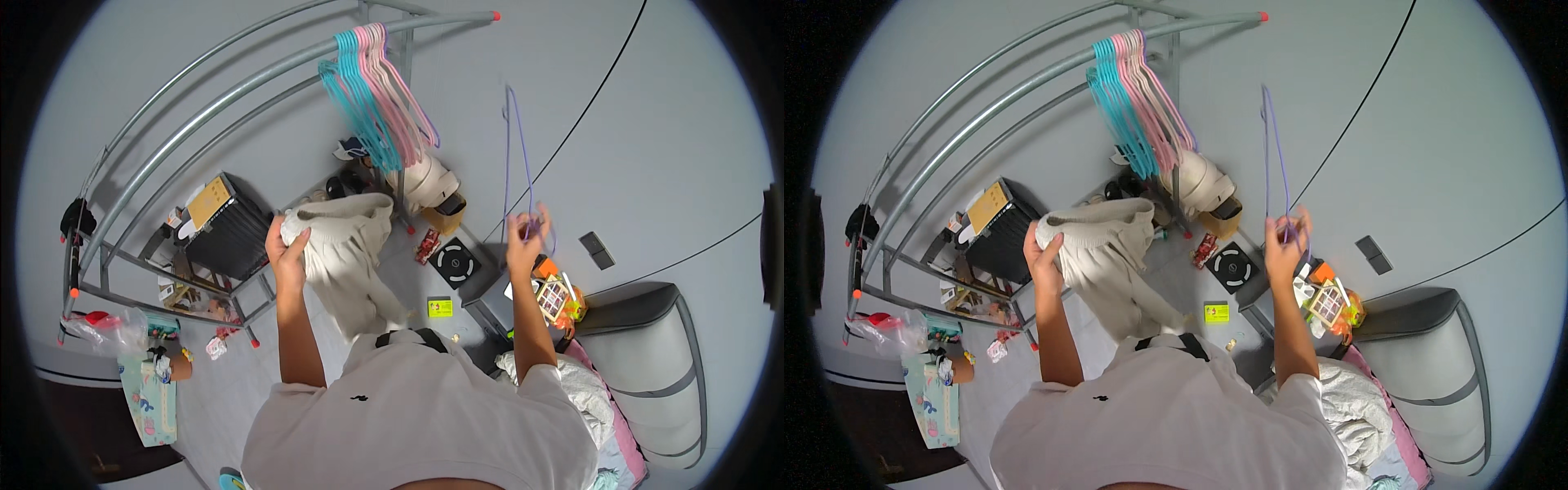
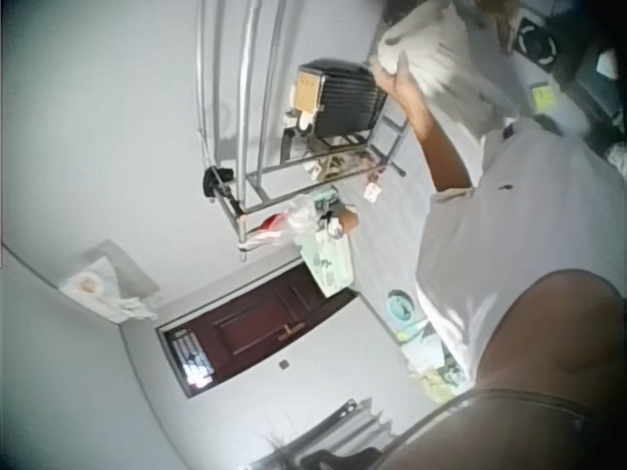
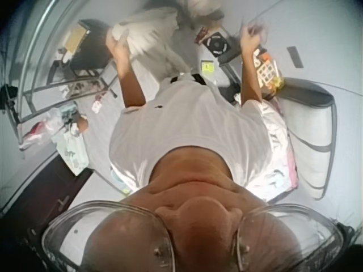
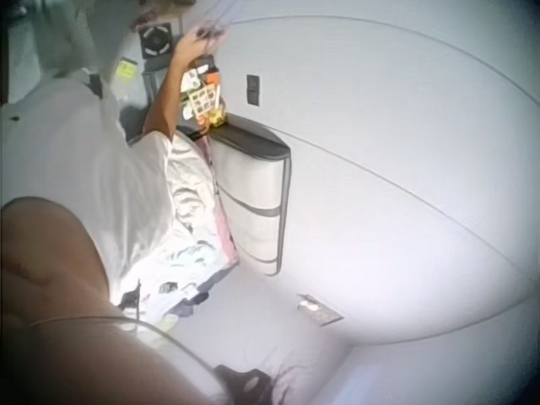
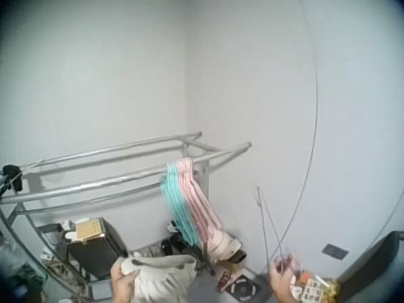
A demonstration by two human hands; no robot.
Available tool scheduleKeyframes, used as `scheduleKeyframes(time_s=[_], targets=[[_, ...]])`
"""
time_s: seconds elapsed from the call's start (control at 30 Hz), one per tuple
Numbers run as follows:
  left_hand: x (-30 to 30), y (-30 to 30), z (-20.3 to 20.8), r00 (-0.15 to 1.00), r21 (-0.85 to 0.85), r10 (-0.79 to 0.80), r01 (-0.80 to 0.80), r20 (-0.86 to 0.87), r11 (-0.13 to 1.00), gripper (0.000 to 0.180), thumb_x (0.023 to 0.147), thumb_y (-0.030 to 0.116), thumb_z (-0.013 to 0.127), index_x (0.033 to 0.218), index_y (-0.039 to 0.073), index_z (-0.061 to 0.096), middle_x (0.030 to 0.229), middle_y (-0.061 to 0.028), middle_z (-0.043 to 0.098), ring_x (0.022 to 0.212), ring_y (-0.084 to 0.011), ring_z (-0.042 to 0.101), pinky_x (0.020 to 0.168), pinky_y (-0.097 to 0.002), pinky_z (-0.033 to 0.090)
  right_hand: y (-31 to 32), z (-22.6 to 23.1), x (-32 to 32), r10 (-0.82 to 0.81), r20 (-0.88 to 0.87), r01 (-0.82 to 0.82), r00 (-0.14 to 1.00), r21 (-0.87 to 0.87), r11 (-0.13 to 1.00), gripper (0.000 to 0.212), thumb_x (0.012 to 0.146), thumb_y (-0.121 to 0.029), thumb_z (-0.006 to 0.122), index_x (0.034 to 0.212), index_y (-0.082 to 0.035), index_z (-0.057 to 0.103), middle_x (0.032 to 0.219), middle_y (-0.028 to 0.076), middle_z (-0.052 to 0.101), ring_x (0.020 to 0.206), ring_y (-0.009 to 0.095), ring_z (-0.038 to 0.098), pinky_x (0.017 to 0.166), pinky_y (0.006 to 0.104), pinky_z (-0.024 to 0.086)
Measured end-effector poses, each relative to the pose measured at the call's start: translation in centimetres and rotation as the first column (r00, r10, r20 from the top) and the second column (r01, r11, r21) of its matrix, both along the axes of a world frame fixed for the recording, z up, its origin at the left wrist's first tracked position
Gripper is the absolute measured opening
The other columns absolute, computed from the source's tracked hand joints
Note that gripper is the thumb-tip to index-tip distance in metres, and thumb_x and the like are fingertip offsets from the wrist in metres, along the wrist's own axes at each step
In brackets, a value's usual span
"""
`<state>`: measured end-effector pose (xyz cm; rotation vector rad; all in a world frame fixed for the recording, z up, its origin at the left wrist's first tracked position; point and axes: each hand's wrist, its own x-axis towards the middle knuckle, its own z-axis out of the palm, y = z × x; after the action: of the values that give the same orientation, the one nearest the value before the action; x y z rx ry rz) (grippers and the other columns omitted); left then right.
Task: The person organizes hangers on a rack and then hangs a pair of pants and a jacket using individual hangers.
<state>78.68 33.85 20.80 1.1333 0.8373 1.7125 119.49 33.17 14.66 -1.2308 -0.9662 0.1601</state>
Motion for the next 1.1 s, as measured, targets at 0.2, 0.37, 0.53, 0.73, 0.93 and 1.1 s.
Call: scheduleKeyframes(time_s=[0.2, 0.37, 0.53, 0.73, 0.93, 1.1], targets=[[-0.6, 0.9, 1.7, 0.97, 0.009, 0.017, -0.015, -0.243, 1.0, 0.02, 0.08, 0.0, 0.07, 0.098, -0.001, 0.062, 0.091, -0.0023, 0.064, 0.084, -0.0088, 0.058, 0.077, -0.0234, 0.047, -0.3, 3.8, 0.2, 0.084, 0.047, -0.079, 0.995, -0.108, 0.991, 0.029, 0.096, -0.016, 0.057, 0.119, 0.002, 0.062, 0.07, -0.003, 0.052, 0.062, 0.002, 0.042, 0.056, 0.0189, 0.033], [-0.9, 0.6, 3.9, 0.917, -0.043, -0.007, -0.011, -0.398, 0.999, 0.02, 0.078, 0.002, 0.074, 0.095, -0.002, 0.064, 0.085, -0.0022, 0.066, 0.077, -0.0069, 0.06, 0.07, -0.0223, 0.049, -2.8, 9.2, 0.3, 0.627, -0.177, -0.648, 0.758, -0.1, 0.755, 0.026, 0.091, -0.012, 0.063, 0.113, 0.0, 0.067, 0.067, -0.005, 0.053, 0.055, 0.001, 0.037, 0.049, 0.0191, 0.026], [-1.9, 1.1, 4.8, 0.856, -0.019, -0.023, 0.015, -0.517, 1.0, 0.02, 0.076, 0.005, 0.077, 0.092, -0.001, 0.066, 0.08, -0.0002, 0.065, 0.075, -0.0055, 0.056, 0.069, -0.0229, 0.047, -2.4, 14.2, -1.6, 0.82, 0.082, -0.75, 0.566, -0.362, 0.554, 0.02, 0.083, -0.001, 0.064, 0.101, 0.0, 0.073, 0.075, 0.002, 0.066, 0.058, 0.006, 0.051, 0.053, 0.0212, 0.038], [-3.0, 1.2, 6.1, 0.802, -0.017, -0.155, 0.179, -0.577, 0.984, 0.026, 0.075, 0.006, 0.078, 0.096, -0.002, 0.065, 0.085, -0.0021, 0.065, 0.079, -0.0064, 0.056, 0.071, -0.0233, 0.048, -0.9, 16.8, -3.9, 0.886, 0.209, -0.772, 0.413, -0.436, 0.463, 0.019, 0.082, 0.0, 0.065, 0.1, 0.002, 0.072, 0.089, 0.012, 0.073, 0.075, 0.016, 0.067, 0.071, 0.0259, 0.051], [-2.2, 0.7, 8.7, 0.606, -0.049, -0.156, 0.19, -0.78, 0.981, 0.029, 0.076, 0.01, 0.077, 0.099, -0.002, 0.064, 0.084, -0.01, 0.067, 0.075, -0.0145, 0.061, 0.07, -0.0267, 0.049, 0.8, 21.6, -6.7, 0.875, 0.366, -0.708, 0.318, -0.521, 0.476, 0.016, 0.082, -0.001, 0.066, 0.097, 0.002, 0.072, 0.086, 0.012, 0.072, 0.074, 0.015, 0.067, 0.071, 0.0262, 0.052], [-0.3, 0.3, 8.2, 0.469, 0.097, -0.031, 0.245, -0.883, 0.965, 0.029, 0.077, 0.019, 0.076, 0.096, 0.001, 0.065, 0.082, -0.0161, 0.066, 0.072, -0.0282, 0.064, 0.066, -0.0319, 0.049, 2.5, 22.9, -11.2, 0.93, 0.329, -0.739, 0.163, -0.583, 0.336, 0.016, 0.081, -0.005, 0.071, 0.096, -0.002, 0.073, 0.079, 0.008, 0.072, 0.063, 0.009, 0.06, 0.058, 0.023, 0.044]])
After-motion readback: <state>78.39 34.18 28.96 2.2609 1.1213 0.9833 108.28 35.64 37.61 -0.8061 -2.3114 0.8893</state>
